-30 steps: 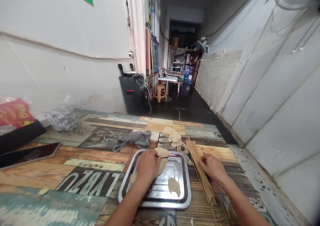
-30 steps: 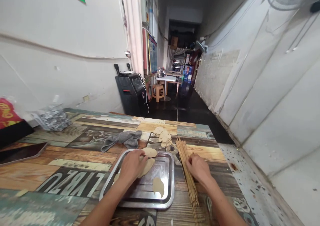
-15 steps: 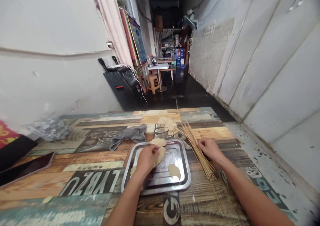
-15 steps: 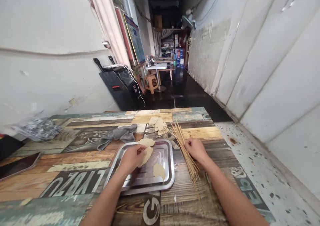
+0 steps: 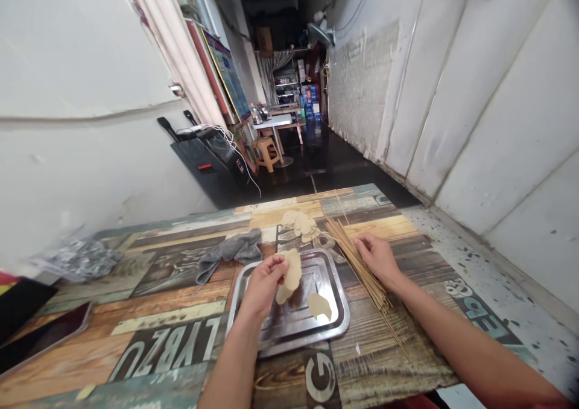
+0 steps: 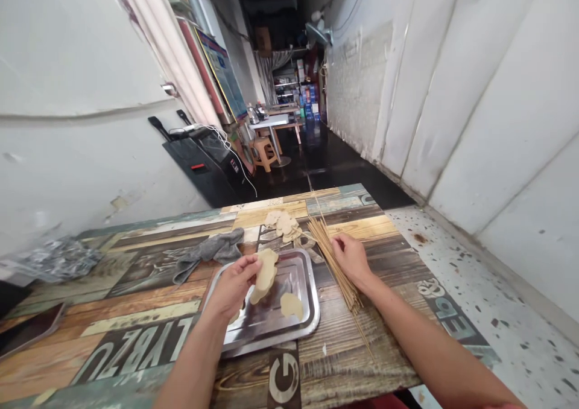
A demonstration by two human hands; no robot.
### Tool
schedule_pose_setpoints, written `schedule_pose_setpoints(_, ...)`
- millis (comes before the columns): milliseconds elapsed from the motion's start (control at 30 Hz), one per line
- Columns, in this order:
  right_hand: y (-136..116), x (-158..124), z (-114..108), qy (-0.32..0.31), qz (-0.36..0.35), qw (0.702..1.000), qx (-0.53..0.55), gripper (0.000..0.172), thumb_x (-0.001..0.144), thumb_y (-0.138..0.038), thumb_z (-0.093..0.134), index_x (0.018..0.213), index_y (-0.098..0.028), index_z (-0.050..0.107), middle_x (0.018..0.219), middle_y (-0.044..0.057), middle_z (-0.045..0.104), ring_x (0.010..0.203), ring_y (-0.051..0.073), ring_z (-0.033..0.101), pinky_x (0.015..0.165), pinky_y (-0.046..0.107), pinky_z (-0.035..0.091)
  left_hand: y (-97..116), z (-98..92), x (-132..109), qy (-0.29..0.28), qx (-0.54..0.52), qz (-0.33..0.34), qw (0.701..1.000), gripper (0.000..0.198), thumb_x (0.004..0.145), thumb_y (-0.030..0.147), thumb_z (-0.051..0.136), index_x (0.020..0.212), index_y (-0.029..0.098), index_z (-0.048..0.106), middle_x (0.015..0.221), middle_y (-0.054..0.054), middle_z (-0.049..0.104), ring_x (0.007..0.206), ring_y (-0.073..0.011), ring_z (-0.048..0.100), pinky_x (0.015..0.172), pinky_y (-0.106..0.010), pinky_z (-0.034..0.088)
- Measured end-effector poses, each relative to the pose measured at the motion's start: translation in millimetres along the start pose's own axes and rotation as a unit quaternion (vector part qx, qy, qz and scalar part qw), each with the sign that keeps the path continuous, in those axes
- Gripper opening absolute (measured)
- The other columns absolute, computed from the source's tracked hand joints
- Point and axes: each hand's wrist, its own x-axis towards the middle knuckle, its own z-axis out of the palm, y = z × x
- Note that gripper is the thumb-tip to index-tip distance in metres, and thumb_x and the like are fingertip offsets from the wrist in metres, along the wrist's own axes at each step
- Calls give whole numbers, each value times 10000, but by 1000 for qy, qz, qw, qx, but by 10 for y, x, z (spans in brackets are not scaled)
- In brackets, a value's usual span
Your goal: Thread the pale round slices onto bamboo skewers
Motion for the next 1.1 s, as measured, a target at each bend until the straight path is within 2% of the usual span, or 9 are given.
schedule_pose_setpoints(133, -60, 5, -47, 58, -12, 997, 43, 273, 852, -358, 443, 819, -157, 625, 727, 37, 643, 656, 153, 573, 642, 261, 429, -3, 3, 22, -15, -82, -40, 996, 356, 622, 288, 755, 882, 136, 567, 678, -6, 606, 539, -85, 529, 520, -191, 419)
schedule_pose_setpoints(333, -283, -147, -149, 159, -37, 976, 142, 267, 861, -368, 485, 1018, -161, 545, 804, 49, 635, 649, 141, 583, 606, 256, 465, 4, 45, 33, 13, -225, -89, 970, 315, 716, 38, 620, 987, 168, 526, 877, -45, 652, 685, -107, 624, 610, -208, 505)
schedule_pose_setpoints(400, -403, -296, -135, 124, -60, 978, 160, 222, 846, -343, 512, 991, -178, 549, 760, 29, 622, 613, 132, 571, 556, 238, 452, 12, 57, 29, 19, -253, -89, 963, 335, 723, -9, 582, 992, 176, 509, 923, -52, 653, 737, -120, 643, 659, -226, 527)
schedule_pose_setpoints(467, -509, -456, -97, 28, -81, 985, 147, 177, 859, -328, 482, 936, -191, 561, 598, -20, 543, 494, 113, 491, 466, 220, 389, 16, 61, 29, 30, -258, -75, 963, 332, 718, -30, 570, 967, 175, 491, 953, -64, 654, 799, -147, 656, 703, -248, 538)
schedule_pose_setpoints(567, -596, -638, -30, -98, -108, 985, 92, 212, 884, -332, 427, 908, -198, 590, 468, -55, 429, 423, 107, 397, 449, 226, 335, 4, 53, 47, 60, -253, -50, 964, 272, 724, -21, 579, 903, 161, 487, 889, -59, 653, 779, -147, 658, 706, -246, 541)
schedule_pose_setpoints(667, -601, -721, 14, -171, -119, 976, 55, 289, 911, -343, 388, 968, -200, 633, 610, 0, 607, 533, 127, 533, 545, 230, 403, -22, 37, 71, 89, -257, -24, 962, 172, 749, 10, 581, 831, 142, 506, 794, -38, 638, 701, -111, 640, 685, -225, 538)
schedule_pose_setpoints(767, -583, -757, 33, -202, -124, 971, 35, 346, 918, -329, 373, 1100, -201, 639, 860, 60, 702, 722, 163, 634, 674, 245, 455, -27, 22, 81, 108, -264, -4, 959, 136, 755, 21, 580, 792, 134, 513, 774, -34, 637, 697, -105, 637, 687, -222, 539)
schedule_pose_setpoints(967, -570, -789, 54, -239, -152, 958, -39, 420, 911, -292, 333, 1250, -198, 563, 695, 58, 684, 576, 157, 602, 560, 238, 413, 18, 24, 69, 138, -266, 9, 954, 117, 795, 33, 540, 863, 128, 538, 890, -71, 672, 757, -132, 658, 753, -310, 554)
schedule_pose_setpoints(1100, -573, -785, 55, -241, -157, 955, -67, 426, 905, -292, 326, 1251, -224, 565, 681, 57, 683, 566, 171, 606, 544, 248, 398, 20, 49, 63, 139, -258, 18, 956, 151, 806, 31, 531, 926, 109, 583, 949, -100, 674, 799, -138, 661, 774, -295, 553)
